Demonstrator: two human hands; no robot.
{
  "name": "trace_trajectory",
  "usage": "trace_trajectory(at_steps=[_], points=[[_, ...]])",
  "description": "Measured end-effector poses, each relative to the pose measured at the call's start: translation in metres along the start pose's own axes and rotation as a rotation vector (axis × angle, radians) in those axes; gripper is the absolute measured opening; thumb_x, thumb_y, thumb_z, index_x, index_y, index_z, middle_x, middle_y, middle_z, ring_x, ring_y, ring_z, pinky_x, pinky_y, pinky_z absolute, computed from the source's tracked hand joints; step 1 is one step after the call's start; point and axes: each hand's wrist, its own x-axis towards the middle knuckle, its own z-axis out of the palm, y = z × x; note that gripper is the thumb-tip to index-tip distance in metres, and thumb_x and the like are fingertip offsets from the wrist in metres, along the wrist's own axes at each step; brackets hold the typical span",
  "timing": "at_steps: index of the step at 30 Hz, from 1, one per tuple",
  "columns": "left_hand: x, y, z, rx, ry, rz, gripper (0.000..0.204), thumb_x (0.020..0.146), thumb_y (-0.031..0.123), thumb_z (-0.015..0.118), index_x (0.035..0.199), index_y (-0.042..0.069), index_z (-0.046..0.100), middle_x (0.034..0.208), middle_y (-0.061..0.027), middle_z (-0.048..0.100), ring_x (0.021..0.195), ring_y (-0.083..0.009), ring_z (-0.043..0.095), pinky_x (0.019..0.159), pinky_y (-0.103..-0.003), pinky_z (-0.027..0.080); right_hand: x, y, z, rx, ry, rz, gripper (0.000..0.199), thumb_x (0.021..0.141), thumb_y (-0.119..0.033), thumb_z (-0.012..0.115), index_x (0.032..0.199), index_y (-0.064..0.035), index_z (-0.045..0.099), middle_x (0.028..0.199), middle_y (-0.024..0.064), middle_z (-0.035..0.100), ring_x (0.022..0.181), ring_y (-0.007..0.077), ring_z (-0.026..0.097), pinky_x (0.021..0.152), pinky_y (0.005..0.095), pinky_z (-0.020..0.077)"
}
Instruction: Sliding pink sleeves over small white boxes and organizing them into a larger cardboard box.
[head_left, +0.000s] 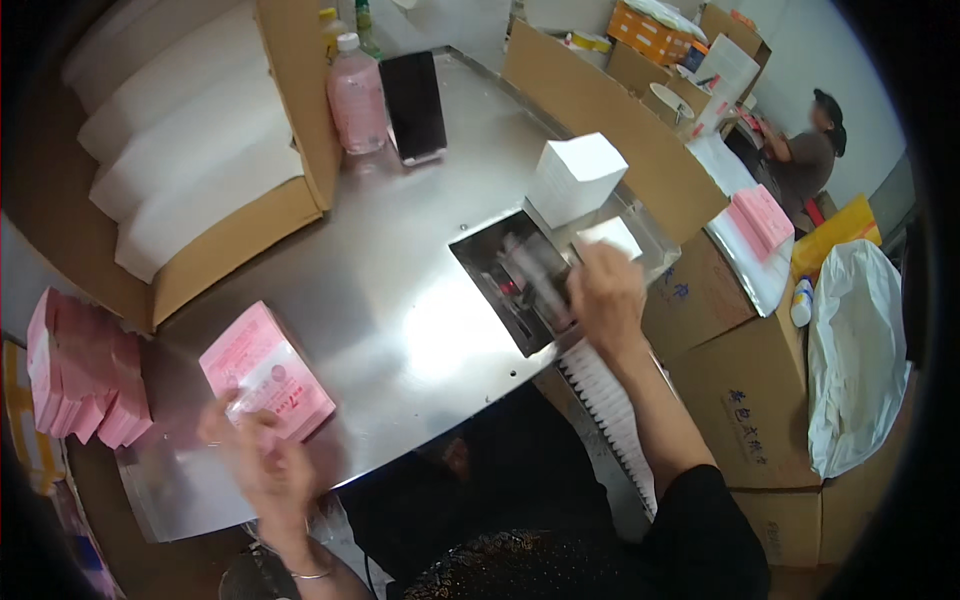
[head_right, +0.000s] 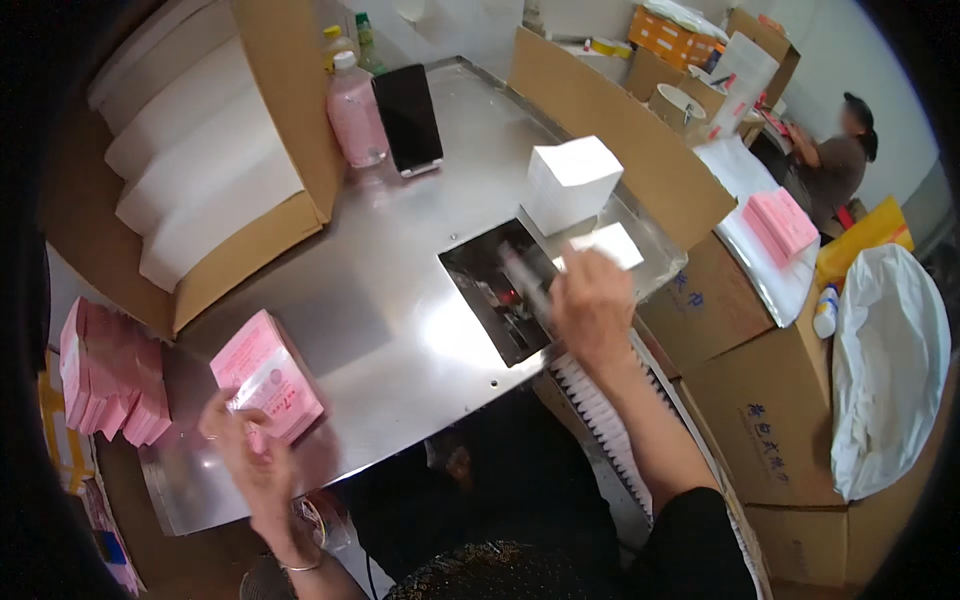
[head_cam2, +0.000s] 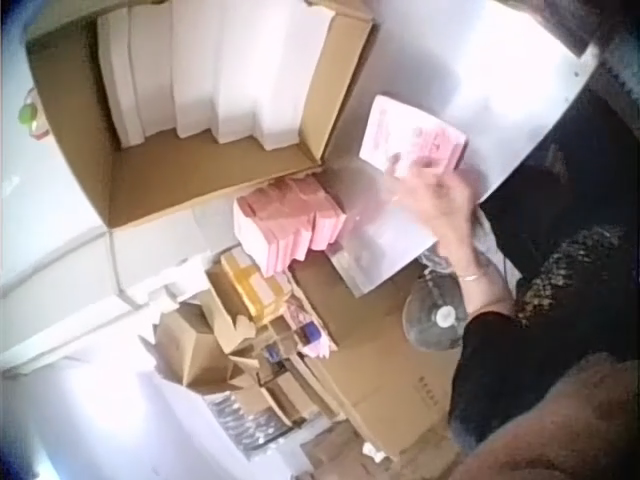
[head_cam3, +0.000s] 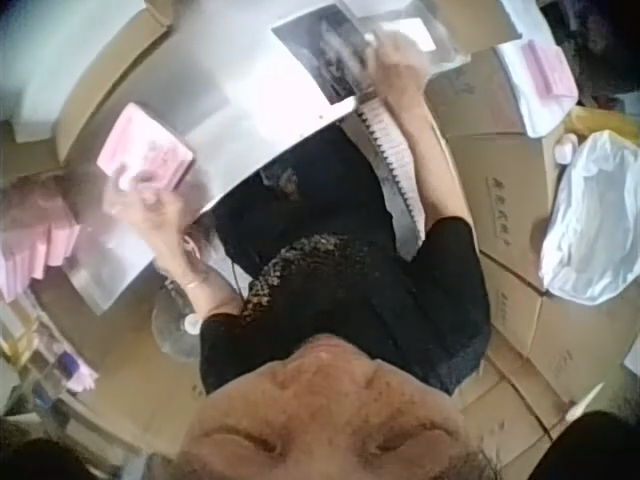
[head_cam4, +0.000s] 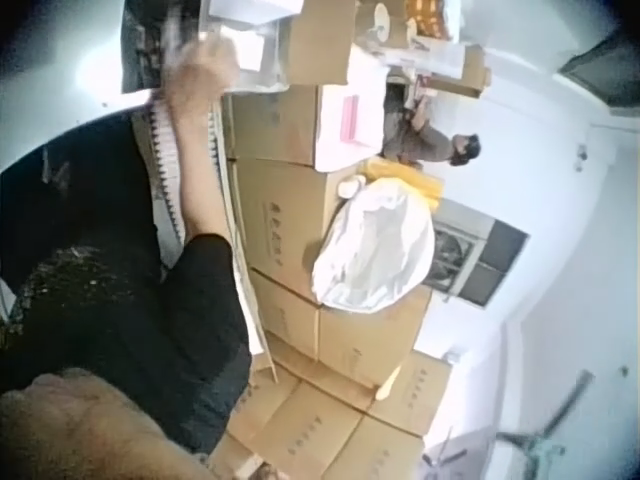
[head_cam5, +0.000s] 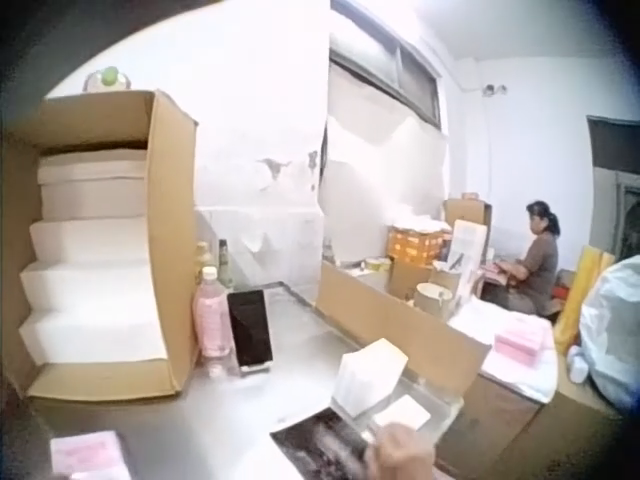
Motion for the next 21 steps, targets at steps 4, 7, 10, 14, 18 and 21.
trace_trajectory(at_steps=[4, 7, 10, 14, 18, 21], points=[[0.013, -0.028, 0.012, 0.254, -0.244, -0.04, 0.027, 0.078, 0.012, 0.065, 0.102, 0.004, 0.058, 0.11, -0.018, 0.058, 0.112, -0.0356, 0.05, 0.108, -0.052, 0.03, -0.012, 0.061, 0.027, -0.201, -0.025, 0.09, 0.015, 0.09, -0.016, 0.065, 0.089, -0.001, 0.064, 0.088, 0.0152, 0.058, 0.089, 0.0328, 0.058, 0.077, 0.0451, 0.0452], [0.012, -0.022, 0.005, 0.224, -0.484, -0.161, 0.023, 0.079, 0.008, 0.064, 0.101, 0.004, 0.059, 0.099, -0.0154, 0.06, 0.105, -0.0334, 0.051, 0.109, -0.048, 0.03, -0.011, 0.061, 0.027, -0.146, -0.025, 0.098, 0.018, 0.09, -0.016, 0.064, 0.081, -0.0006, 0.064, 0.089, 0.0153, 0.058, 0.089, 0.0323, 0.057, 0.077, 0.0439, 0.0455], [0.015, -0.019, 0.011, 0.135, -0.248, 0.037, 0.02, 0.081, 0.002, 0.062, 0.1, 0.005, 0.059, 0.092, -0.014, 0.059, 0.096, -0.0331, 0.052, 0.098, -0.046, 0.036, -0.006, 0.059, 0.024, -0.081, -0.02, 0.115, 0.018, 0.091, -0.015, 0.063, 0.081, -0.0008, 0.065, 0.087, 0.0147, 0.057, 0.088, 0.032, 0.057, 0.075, 0.0446, 0.0458], [0.004, 0.06, 0.061, -0.263, -0.408, 0.243, 0.02, 0.085, 0.007, 0.067, 0.104, 0.005, 0.061, 0.095, -0.0145, 0.057, 0.092, -0.0341, 0.052, 0.088, -0.047, 0.039, -0.008, 0.067, 0.021, -0.013, -0.034, 0.131, 0.014, 0.091, -0.013, 0.063, 0.086, -0.0006, 0.067, 0.088, 0.0151, 0.058, 0.087, 0.0324, 0.057, 0.076, 0.0446, 0.0462], [-0.004, 0.086, 0.097, -0.213, -0.381, 0.283, 0.023, 0.084, 0.009, 0.071, 0.105, 0.005, 0.064, 0.094, -0.0126, 0.055, 0.091, -0.0313, 0.051, 0.084, -0.045, 0.038, -0.01, 0.067, 0.018, -0.001, -0.076, 0.16, 0.011, 0.09, -0.01, 0.064, 0.092, -0.0012, 0.071, 0.091, 0.0153, 0.059, 0.089, 0.0325, 0.057, 0.077, 0.0444, 0.0466], [-0.006, 0.083, 0.1, -0.258, -0.389, 0.255, 0.021, 0.084, 0.009, 0.071, 0.104, 0.005, 0.064, 0.094, -0.0119, 0.054, 0.091, -0.0301, 0.051, 0.081, -0.043, 0.038, -0.014, 0.07, 0.023, 0.054, 0.053, 0.093, 0.012, 0.088, -0.011, 0.063, 0.091, -0.002, 0.071, 0.09, 0.0128, 0.057, 0.089, 0.031, 0.056, 0.075, 0.046, 0.044]])
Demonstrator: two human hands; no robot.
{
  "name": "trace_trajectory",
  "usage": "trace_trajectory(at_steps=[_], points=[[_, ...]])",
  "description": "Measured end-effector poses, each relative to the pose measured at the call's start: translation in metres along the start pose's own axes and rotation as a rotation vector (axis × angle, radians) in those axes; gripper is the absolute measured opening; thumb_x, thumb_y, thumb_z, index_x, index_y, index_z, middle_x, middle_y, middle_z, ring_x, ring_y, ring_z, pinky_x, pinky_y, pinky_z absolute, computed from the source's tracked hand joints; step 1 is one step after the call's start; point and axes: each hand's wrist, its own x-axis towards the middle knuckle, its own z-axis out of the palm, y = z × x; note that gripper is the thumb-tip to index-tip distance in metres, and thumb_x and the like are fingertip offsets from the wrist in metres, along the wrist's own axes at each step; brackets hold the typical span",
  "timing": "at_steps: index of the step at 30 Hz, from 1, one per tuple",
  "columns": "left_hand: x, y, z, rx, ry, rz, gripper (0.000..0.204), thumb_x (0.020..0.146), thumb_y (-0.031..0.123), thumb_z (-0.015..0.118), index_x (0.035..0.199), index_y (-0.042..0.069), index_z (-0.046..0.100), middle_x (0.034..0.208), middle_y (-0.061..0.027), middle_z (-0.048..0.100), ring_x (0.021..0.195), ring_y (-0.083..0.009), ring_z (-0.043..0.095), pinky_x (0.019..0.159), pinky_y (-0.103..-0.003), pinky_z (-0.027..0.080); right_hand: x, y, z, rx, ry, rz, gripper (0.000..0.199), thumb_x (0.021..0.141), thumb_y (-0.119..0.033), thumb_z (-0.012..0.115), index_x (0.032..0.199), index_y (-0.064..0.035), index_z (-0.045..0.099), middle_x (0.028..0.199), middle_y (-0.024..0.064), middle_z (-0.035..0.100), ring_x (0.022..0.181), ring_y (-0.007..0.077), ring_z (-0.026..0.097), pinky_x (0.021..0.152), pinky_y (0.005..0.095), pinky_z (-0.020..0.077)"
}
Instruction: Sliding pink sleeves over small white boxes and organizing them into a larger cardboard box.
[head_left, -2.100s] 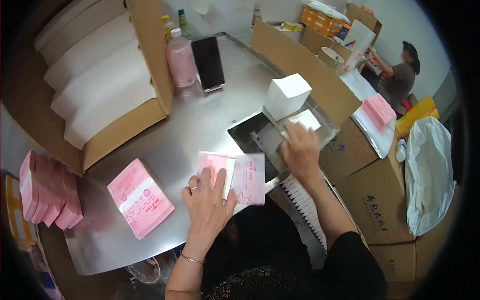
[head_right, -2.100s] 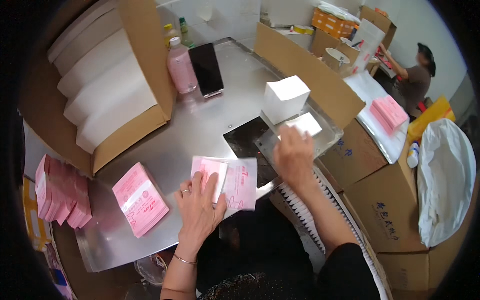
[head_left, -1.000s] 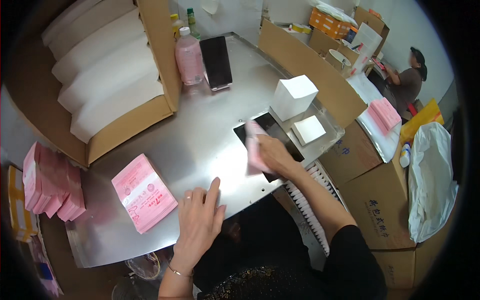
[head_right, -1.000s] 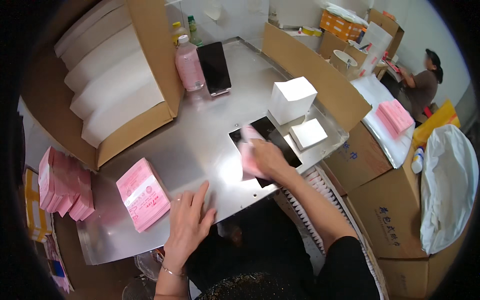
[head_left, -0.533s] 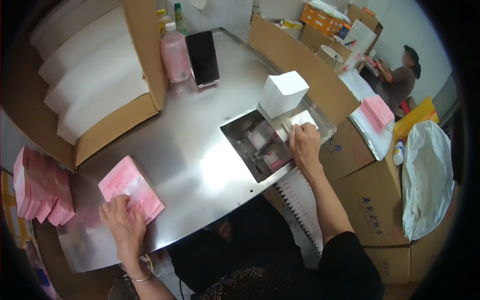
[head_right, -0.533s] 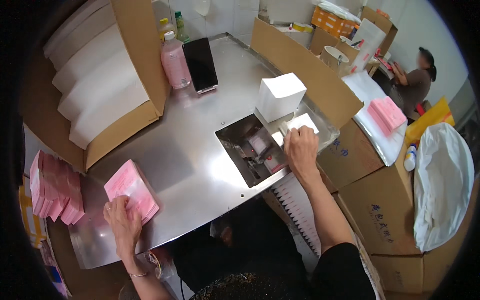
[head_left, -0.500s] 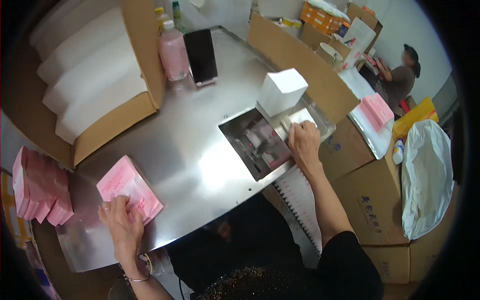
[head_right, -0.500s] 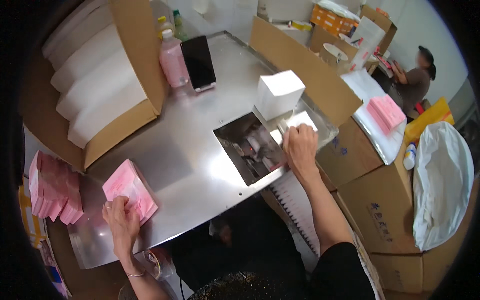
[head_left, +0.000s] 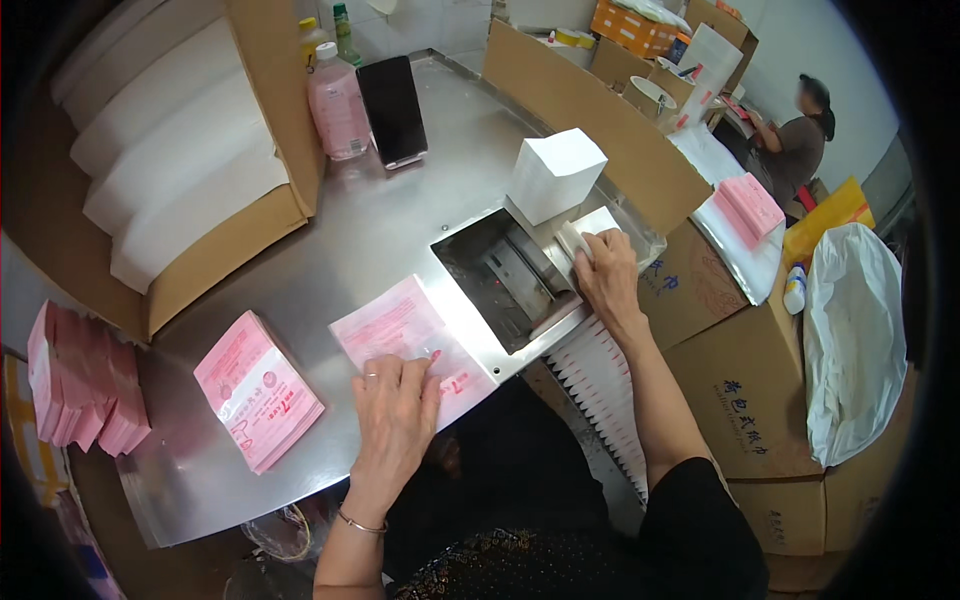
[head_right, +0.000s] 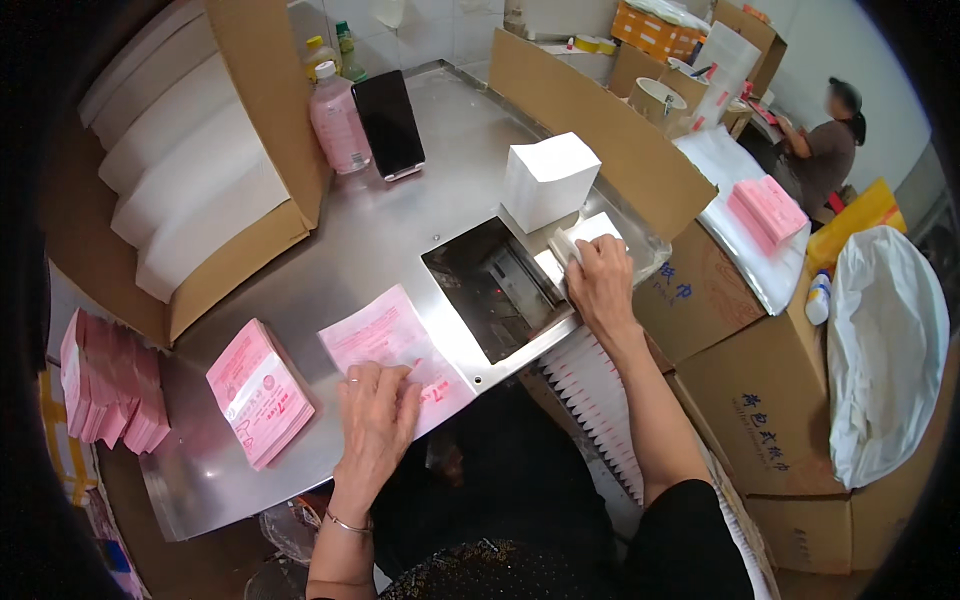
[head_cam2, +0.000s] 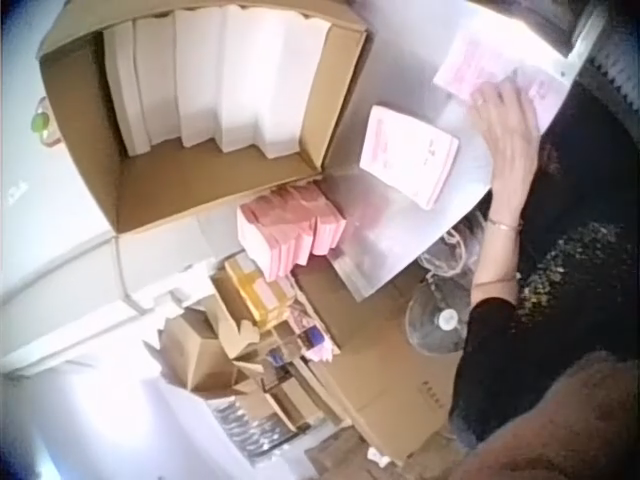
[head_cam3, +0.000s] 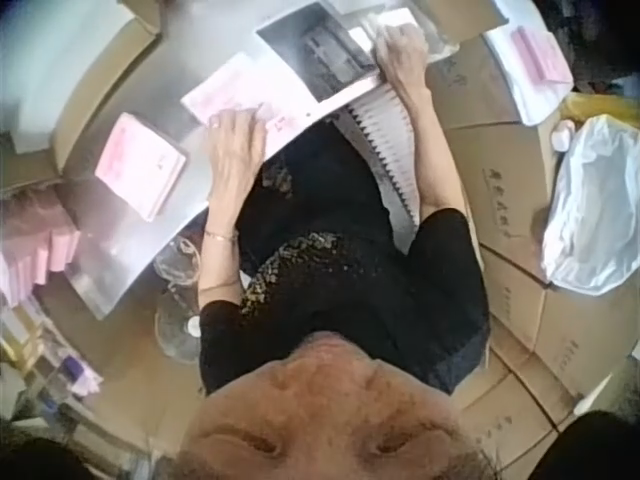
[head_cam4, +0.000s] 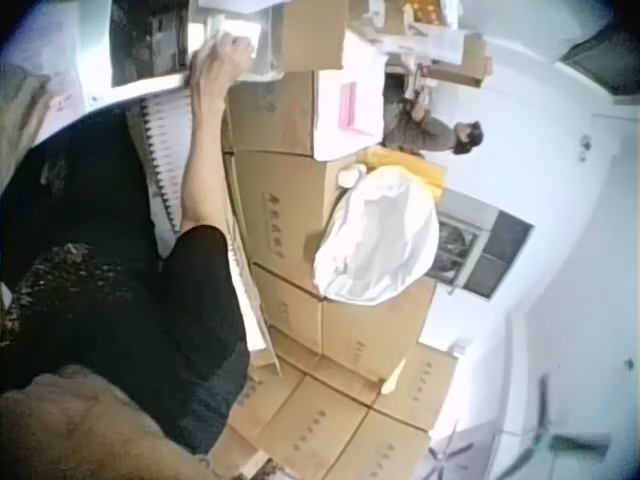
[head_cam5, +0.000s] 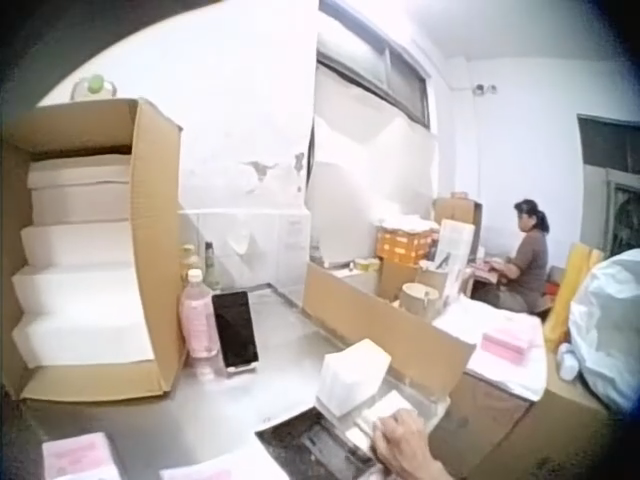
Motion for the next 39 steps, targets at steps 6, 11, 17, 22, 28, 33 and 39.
trace_trajectory(at_steps=[6, 11, 17, 22, 28, 33, 39], points=[[0.005, 0.002, 0.001, -0.06, -0.01, 0.033, 0.02, 0.085, 0.009, 0.072, 0.103, 0.005, 0.065, 0.094, -0.0121, 0.054, 0.09, -0.03, 0.05, 0.078, -0.041, 0.037, 0.005, 0.005, 0.001, 0.001, -0.014, 0.032, 0.014, 0.084, -0.008, 0.063, 0.094, -0.0046, 0.072, 0.094, 0.0104, 0.059, 0.09, 0.0296, 0.056, 0.075, 0.0449, 0.043], [0.003, 0.002, -0.002, -0.034, -0.003, 0.039, 0.022, 0.083, 0.006, 0.072, 0.103, 0.003, 0.064, 0.093, -0.012, 0.056, 0.09, -0.0301, 0.051, 0.077, -0.041, 0.037, 0.007, 0.021, 0.002, 0.021, -0.086, 0.067, 0.015, 0.084, -0.009, 0.064, 0.096, -0.0058, 0.073, 0.094, 0.01, 0.06, 0.087, 0.0297, 0.056, 0.074, 0.044, 0.043], [0.005, 0.01, 0.011, -0.205, -0.019, 0.069, 0.022, 0.085, 0.005, 0.069, 0.106, 0.003, 0.062, 0.098, -0.0161, 0.054, 0.096, -0.0332, 0.052, 0.084, -0.045, 0.041, 0.002, 0.001, -0.003, 0.006, 0.131, -0.017, 0.032, 0.078, -0.001, 0.065, 0.11, -0.0066, 0.07, 0.1, 0.014, 0.065, 0.093, 0.0334, 0.06, 0.077, 0.0451, 0.0469], [-0.005, -0.012, 0.018, -0.207, -0.047, 0.111, 0.045, 0.074, 0.016, 0.076, 0.113, -0.001, 0.062, 0.139, -0.0255, 0.048, 0.125, -0.0431, 0.049, 0.098, -0.05, 0.043, -0.043, -0.126, -0.027, 0.319, -0.074, -0.571, 0.038, 0.084, -0.005, 0.059, 0.122, -0.0012, 0.061, 0.116, 0.021, 0.064, 0.101, 0.0407, 0.064, 0.091, 0.0616, 0.0483], [0.008, 0.013, 0.01, 0.154, -0.042, 0.048, 0.083, 0.067, 0.031, 0.079, 0.139, 0.003, 0.048, 0.154, -0.0286, 0.033, 0.141, -0.0483, 0.032, 0.106, -0.058, 0.032, -0.01, -0.154, -0.004, 0.124, -0.521, -0.522, 0.026, 0.079, -0.015, 0.062, 0.096, 0.0036, 0.066, 0.085, 0.017, 0.061, 0.086, 0.0308, 0.062, 0.111, 0.0708, 0.025], [0.012, -0.004, 0.003, 0.233, -0.042, 0.016, 0.066, 0.078, 0.033, 0.073, 0.136, 0.007, 0.054, 0.153, -0.0229, 0.037, 0.141, -0.0465, 0.033, 0.107, -0.059, 0.03, -0.03, -0.169, -0.012, 0.584, -0.243, -0.518, 0.025, 0.073, -0.006, 0.063, 0.097, 0.0011, 0.065, 0.09, 0.0158, 0.061, 0.089, 0.0307, 0.062, 0.101, 0.0561, 0.0413], [0.013, 0.01, -0.001, 0.303, -0.066, -0.067, 0.052, 0.079, 0.041, 0.072, 0.118, 0.007, 0.063, 0.106, -0.0146, 0.054, 0.095, -0.0318, 0.05, 0.077, -0.044, 0.036, 0.002, -0.035, -0.015, -0.19, -0.036, -0.036, 0.04, 0.081, -0.022, 0.072, 0.111, 0.0024, 0.059, 0.098, 0.0197, 0.057, 0.097, 0.0386, 0.055, 0.087, 0.0478, 0.044]])
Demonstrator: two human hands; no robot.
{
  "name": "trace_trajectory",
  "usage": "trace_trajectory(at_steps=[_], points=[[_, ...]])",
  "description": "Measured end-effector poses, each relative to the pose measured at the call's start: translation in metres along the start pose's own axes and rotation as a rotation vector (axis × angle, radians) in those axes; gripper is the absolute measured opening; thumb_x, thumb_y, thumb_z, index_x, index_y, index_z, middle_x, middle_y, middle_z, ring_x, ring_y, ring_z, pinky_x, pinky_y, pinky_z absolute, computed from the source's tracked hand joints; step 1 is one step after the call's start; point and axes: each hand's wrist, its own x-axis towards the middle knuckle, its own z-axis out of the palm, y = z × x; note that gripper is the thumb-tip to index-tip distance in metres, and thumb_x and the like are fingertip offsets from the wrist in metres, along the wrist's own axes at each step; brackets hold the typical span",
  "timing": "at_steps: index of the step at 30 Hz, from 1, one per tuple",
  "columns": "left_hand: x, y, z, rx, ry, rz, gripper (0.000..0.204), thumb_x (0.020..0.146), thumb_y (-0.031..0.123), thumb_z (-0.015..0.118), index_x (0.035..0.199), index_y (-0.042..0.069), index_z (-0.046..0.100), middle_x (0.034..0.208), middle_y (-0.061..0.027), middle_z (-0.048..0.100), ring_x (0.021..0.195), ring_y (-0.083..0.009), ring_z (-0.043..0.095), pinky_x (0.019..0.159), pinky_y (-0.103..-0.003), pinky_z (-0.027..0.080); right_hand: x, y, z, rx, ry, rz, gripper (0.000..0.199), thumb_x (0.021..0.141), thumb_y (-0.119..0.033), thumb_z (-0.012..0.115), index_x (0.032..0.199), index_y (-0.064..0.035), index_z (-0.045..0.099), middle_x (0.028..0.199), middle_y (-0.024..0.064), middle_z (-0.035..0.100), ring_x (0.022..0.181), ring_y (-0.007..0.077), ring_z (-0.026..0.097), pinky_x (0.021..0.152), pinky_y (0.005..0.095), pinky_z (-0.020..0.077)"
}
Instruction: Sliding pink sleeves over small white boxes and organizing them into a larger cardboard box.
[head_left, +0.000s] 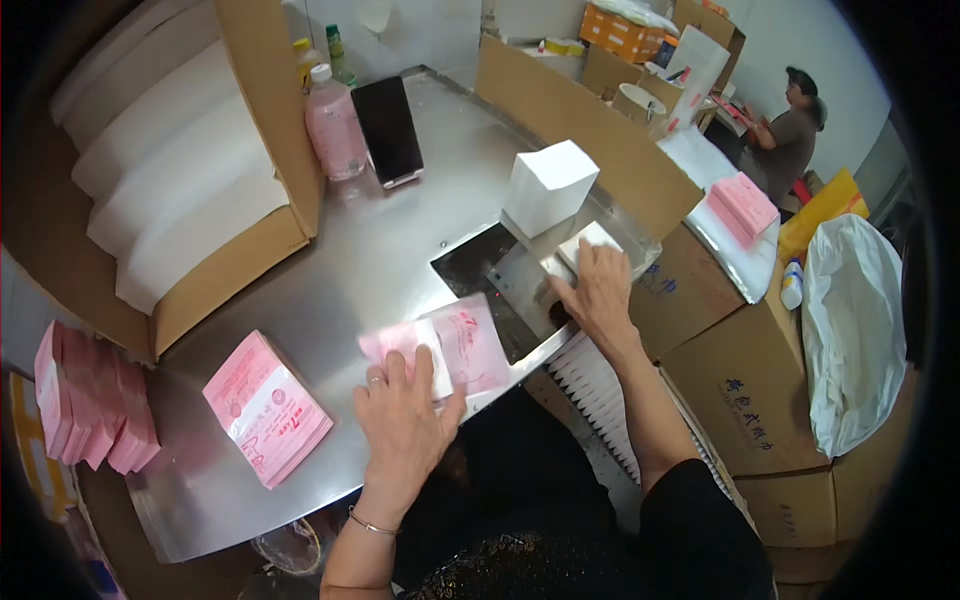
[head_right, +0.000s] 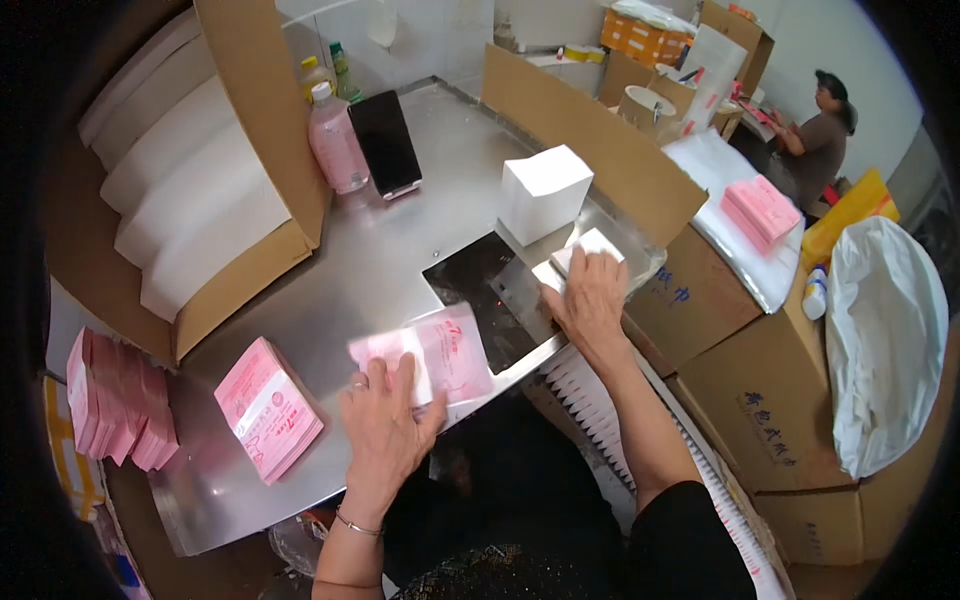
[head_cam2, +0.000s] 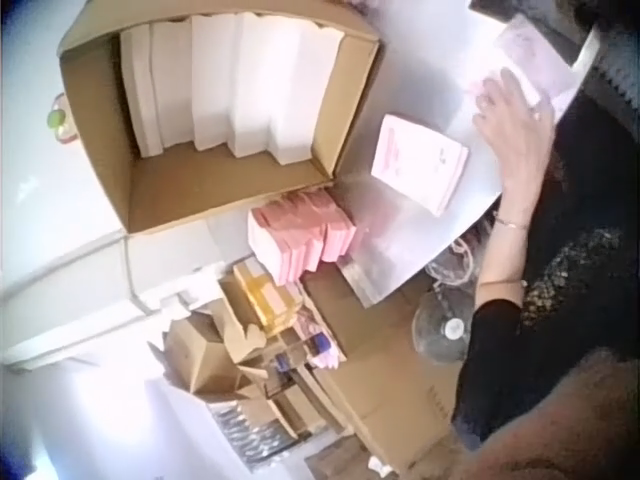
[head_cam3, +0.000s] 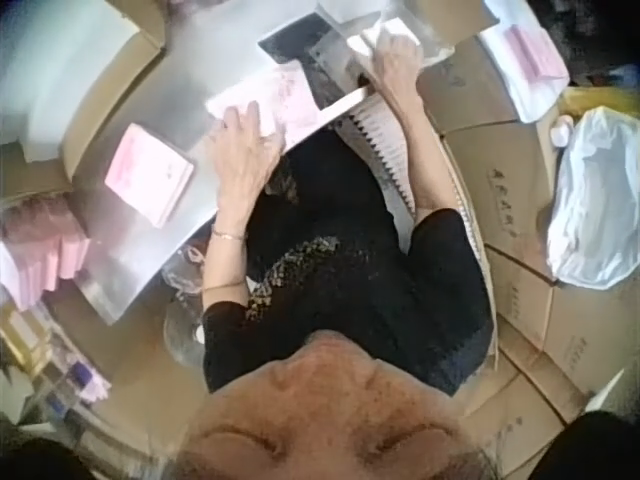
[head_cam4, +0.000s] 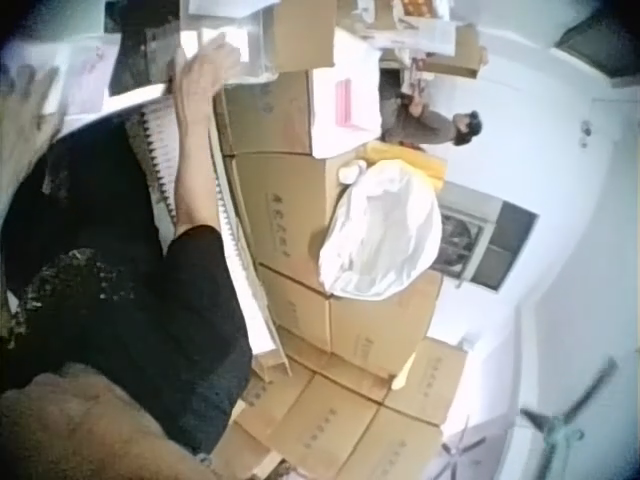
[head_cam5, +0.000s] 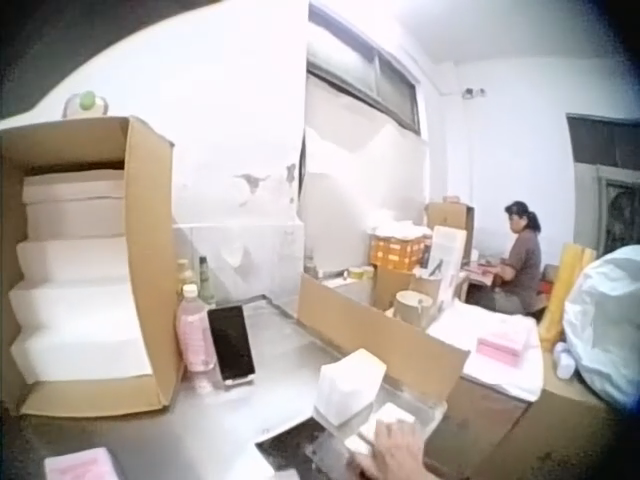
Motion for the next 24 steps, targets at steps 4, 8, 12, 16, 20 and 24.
trace_trajectory(at_steps=[4, 8, 12, 16, 20, 24], points=[[0.007, 0.01, -0.003, 0.029, -0.003, 0.013, 0.056, 0.073, 0.046, 0.077, 0.111, 0.007, 0.062, 0.107, -0.0168, 0.053, 0.1, -0.0343, 0.05, 0.085, -0.049, 0.038, -0.026, -0.01, 0.012, 0.043, -0.163, -0.026, 0.027, 0.077, -0.014, 0.072, 0.1, -0.0008, 0.064, 0.098, 0.017, 0.057, 0.093, 0.035, 0.056, 0.081, 0.0447, 0.0471], [0.011, 0.005, 0.0, 0.022, 0.163, 0.171, 0.054, 0.076, 0.045, 0.076, 0.111, 0.007, 0.063, 0.116, -0.0187, 0.054, 0.106, -0.0382, 0.05, 0.092, -0.056, 0.036, -0.008, 0.035, 0.018, 0.365, -0.076, 0.209, 0.009, 0.085, -0.008, 0.067, 0.092, -0.0045, 0.071, 0.086, 0.0081, 0.063, 0.082, 0.0295, 0.061, 0.074, 0.0385, 0.0499], [0.003, -0.005, -0.009, -0.111, -0.014, 0.09, 0.042, 0.081, 0.034, 0.075, 0.11, 0.005, 0.064, 0.123, -0.0172, 0.055, 0.107, -0.0388, 0.052, 0.087, -0.053, 0.044, 0.077, 0.015, -0.043, 0.401, 0.385, 0.332, 0.021, 0.085, -0.016, 0.071, 0.104, -0.0076, 0.077, 0.095, 0.0101, 0.067, 0.085, 0.0279, 0.06, 0.076, 0.0417, 0.0487], [0.012, -0.001, 0.002, -0.048, -0.016, 0.096, 0.034, 0.082, 0.026, 0.074, 0.107, 0.005, 0.065, 0.115, -0.0136, 0.057, 0.093, -0.0331, 0.055, 0.066, -0.038, 0.053, 0.116, 0.02, -0.001, 0.089, 0.287, -0.03, 0.018, 0.079, -0.016, 0.072, 0.094, -0.0097, 0.078, 0.093, 0.0075, 0.065, 0.095, 0.0249, 0.057, 0.08, 0.0409, 0.0428], [0.01, -0.007, 0.009, -0.078, 0.093, 0.089, 0.033, 0.082, 0.026, 0.074, 0.105, 0.004, 0.065, 0.11, -0.0125, 0.058, 0.086, -0.0309, 0.055, 0.058, -0.035, 0.053, 0.131, 0.001, 0.014, -0.049, 0.105, -0.09, 0.016, 0.079, -0.019, 0.07, 0.087, -0.0079, 0.076, 0.09, 0.0097, 0.064, 0.094, 0.0277, 0.058, 0.079, 0.0431, 0.0427], [0.008, -0.007, 0.012, -0.083, 0.145, 0.085, 0.033, 0.082, 0.025, 0.074, 0.106, 0.004, 0.065, 0.11, -0.0126, 0.059, 0.084, -0.0304, 0.055, 0.057, -0.037, 0.052, 0.119, 0.001, 0.018, -0.004, -0.002, -0.025, 0.019, 0.081, -0.022, 0.067, 0.087, -0.0056, 0.075, 0.091, 0.013, 0.063, 0.095, 0.0302, 0.059, 0.08, 0.0461, 0.0441]])
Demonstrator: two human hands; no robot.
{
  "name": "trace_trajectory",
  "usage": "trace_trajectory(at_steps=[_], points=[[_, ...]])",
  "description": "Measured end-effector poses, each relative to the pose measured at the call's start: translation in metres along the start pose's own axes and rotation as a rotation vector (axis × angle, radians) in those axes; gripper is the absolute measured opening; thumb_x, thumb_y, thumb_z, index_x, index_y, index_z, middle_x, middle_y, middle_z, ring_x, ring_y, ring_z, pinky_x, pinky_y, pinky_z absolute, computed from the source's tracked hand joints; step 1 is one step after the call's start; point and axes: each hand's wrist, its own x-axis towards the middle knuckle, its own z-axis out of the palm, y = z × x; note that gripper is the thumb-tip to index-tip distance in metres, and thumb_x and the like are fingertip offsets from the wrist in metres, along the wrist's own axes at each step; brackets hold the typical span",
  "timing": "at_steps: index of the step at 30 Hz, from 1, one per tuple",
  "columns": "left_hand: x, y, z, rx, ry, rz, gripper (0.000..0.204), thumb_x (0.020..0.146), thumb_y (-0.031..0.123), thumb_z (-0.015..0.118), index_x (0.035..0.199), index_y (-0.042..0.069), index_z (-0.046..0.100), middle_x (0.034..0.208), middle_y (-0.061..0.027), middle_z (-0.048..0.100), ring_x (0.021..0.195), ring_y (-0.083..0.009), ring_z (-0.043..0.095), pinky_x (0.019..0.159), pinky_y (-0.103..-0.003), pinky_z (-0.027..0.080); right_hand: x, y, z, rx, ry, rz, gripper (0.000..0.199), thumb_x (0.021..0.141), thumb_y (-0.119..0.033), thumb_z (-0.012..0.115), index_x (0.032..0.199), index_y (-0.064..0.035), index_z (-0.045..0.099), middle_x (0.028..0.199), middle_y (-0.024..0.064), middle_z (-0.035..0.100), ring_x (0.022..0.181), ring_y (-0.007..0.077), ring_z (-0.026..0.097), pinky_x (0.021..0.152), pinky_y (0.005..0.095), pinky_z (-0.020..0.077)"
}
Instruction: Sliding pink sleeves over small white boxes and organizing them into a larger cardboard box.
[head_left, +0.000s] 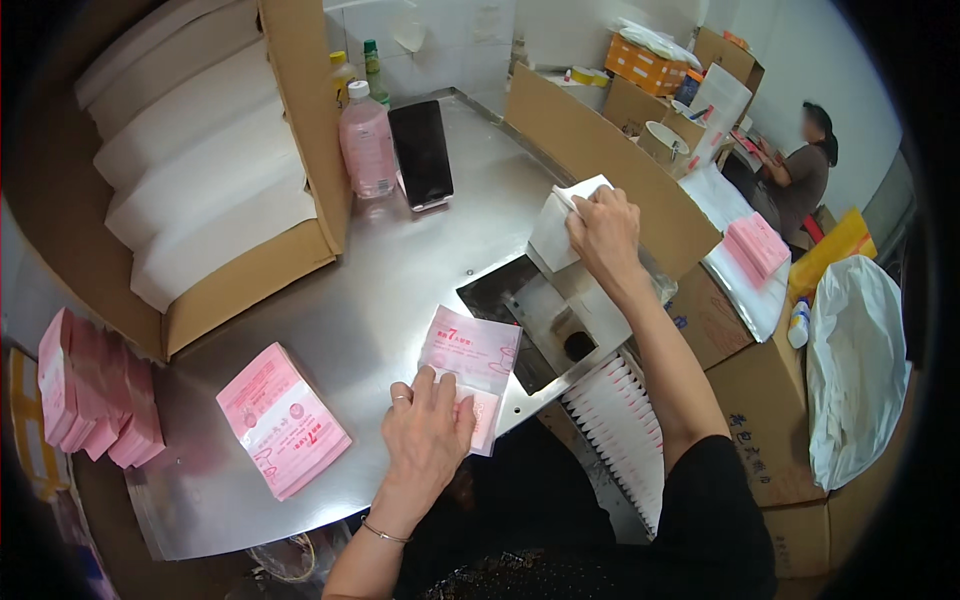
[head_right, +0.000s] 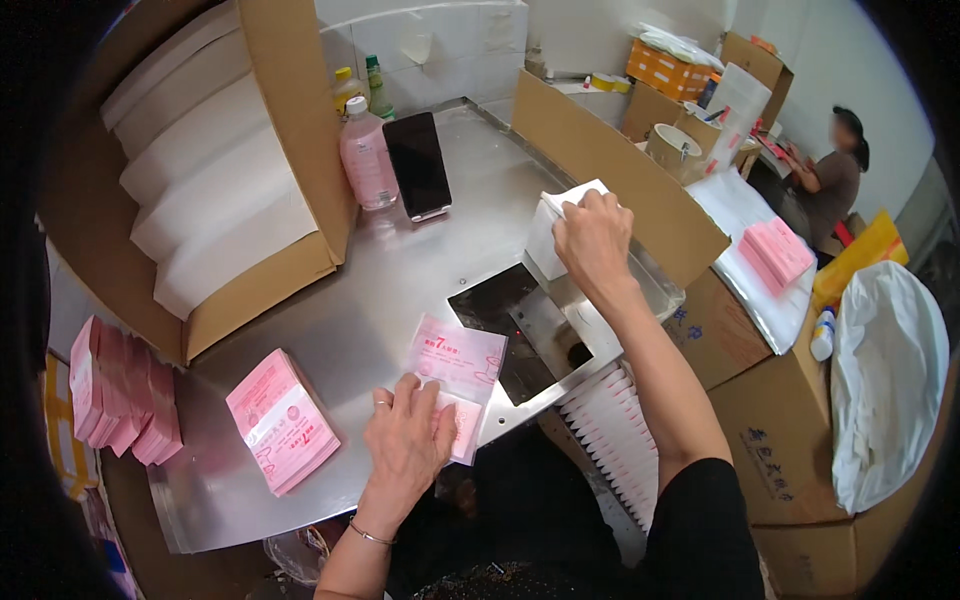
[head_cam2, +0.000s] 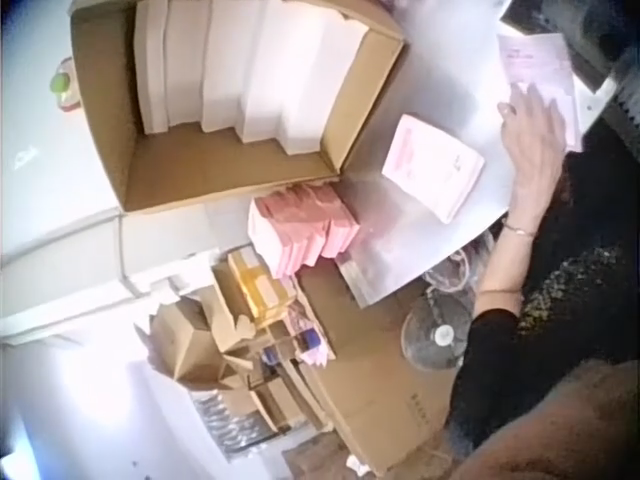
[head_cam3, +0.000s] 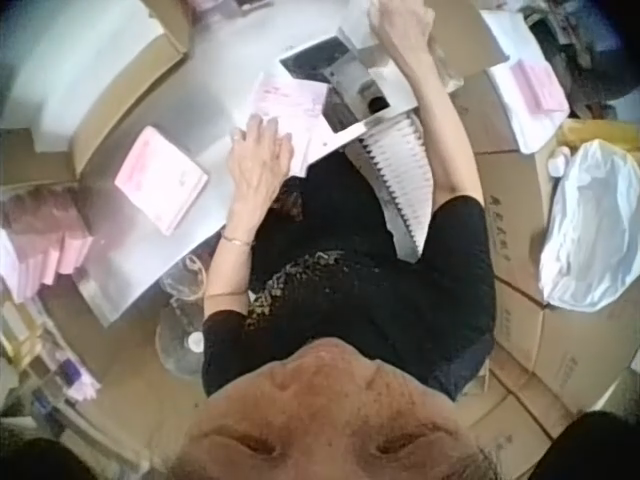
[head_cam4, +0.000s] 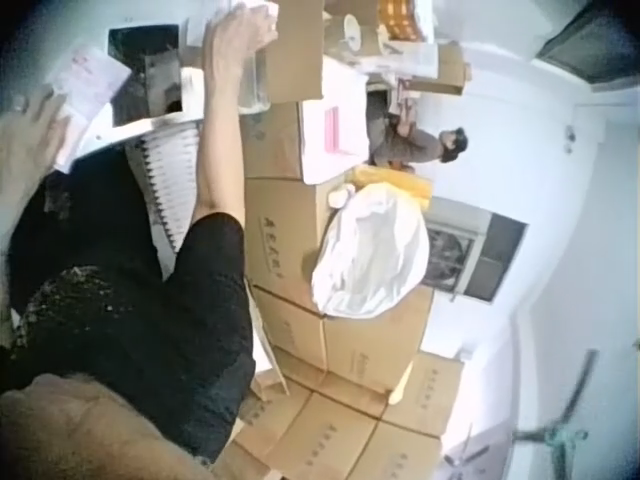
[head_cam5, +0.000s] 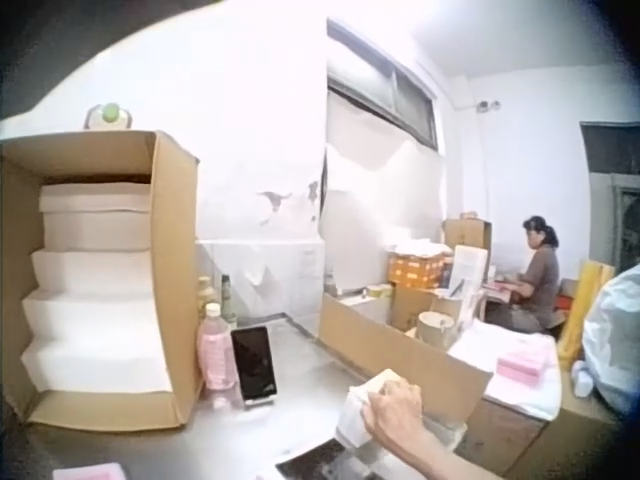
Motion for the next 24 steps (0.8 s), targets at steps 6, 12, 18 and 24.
trace_trajectory(at_steps=[6, 12, 18, 24], points=[[0.0, 0.001, -0.002, 0.011, -0.035, -0.034, 0.036, 0.082, 0.026, 0.073, 0.11, 0.005, 0.066, 0.114, -0.0143, 0.059, 0.092, -0.0338, 0.054, 0.073, -0.043, 0.046, -0.006, 0.001, -0.005, 0.043, -0.013, -0.05, 0.023, 0.086, -0.022, 0.064, 0.087, -0.0004, 0.073, 0.089, 0.0156, 0.062, 0.093, 0.0314, 0.059, 0.08, 0.0462, 0.0467], [0.0, 0.001, -0.004, 0.055, -0.015, -0.051, 0.039, 0.084, 0.035, 0.071, 0.11, 0.005, 0.065, 0.113, -0.0154, 0.057, 0.091, -0.0329, 0.049, 0.079, -0.044, 0.037, 0.0, 0.001, -0.002, 0.09, -0.031, -0.01, 0.024, 0.087, -0.021, 0.062, 0.082, 0.0001, 0.072, 0.087, 0.0166, 0.062, 0.09, 0.0324, 0.06, 0.077, 0.0475, 0.0485], [-0.002, 0.0, 0.004, -0.024, -0.042, -0.027, 0.041, 0.084, 0.033, 0.071, 0.109, 0.002, 0.065, 0.109, -0.0173, 0.057, 0.087, -0.0321, 0.05, 0.071, -0.042, 0.041, -0.007, 0.01, 0.004, 0.15, 0.087, 0.004, 0.02, 0.083, -0.013, 0.062, 0.097, -0.002, 0.072, 0.091, 0.0169, 0.063, 0.091, 0.0335, 0.061, 0.08, 0.0476, 0.0483], [-0.01, -0.011, -0.003, -0.148, -0.14, 0.031, 0.046, 0.077, 0.027, 0.074, 0.114, 0.001, 0.064, 0.104, -0.0186, 0.057, 0.091, -0.0335, 0.055, 0.072, -0.042, 0.043, -0.075, -0.067, -0.015, 0.363, 0.153, -0.449, 0.04, 0.08, -0.005, 0.06, 0.12, 0.0002, 0.061, 0.122, 0.02, 0.063, 0.118, 0.0378, 0.058, 0.101, 0.0533, 0.0442]])
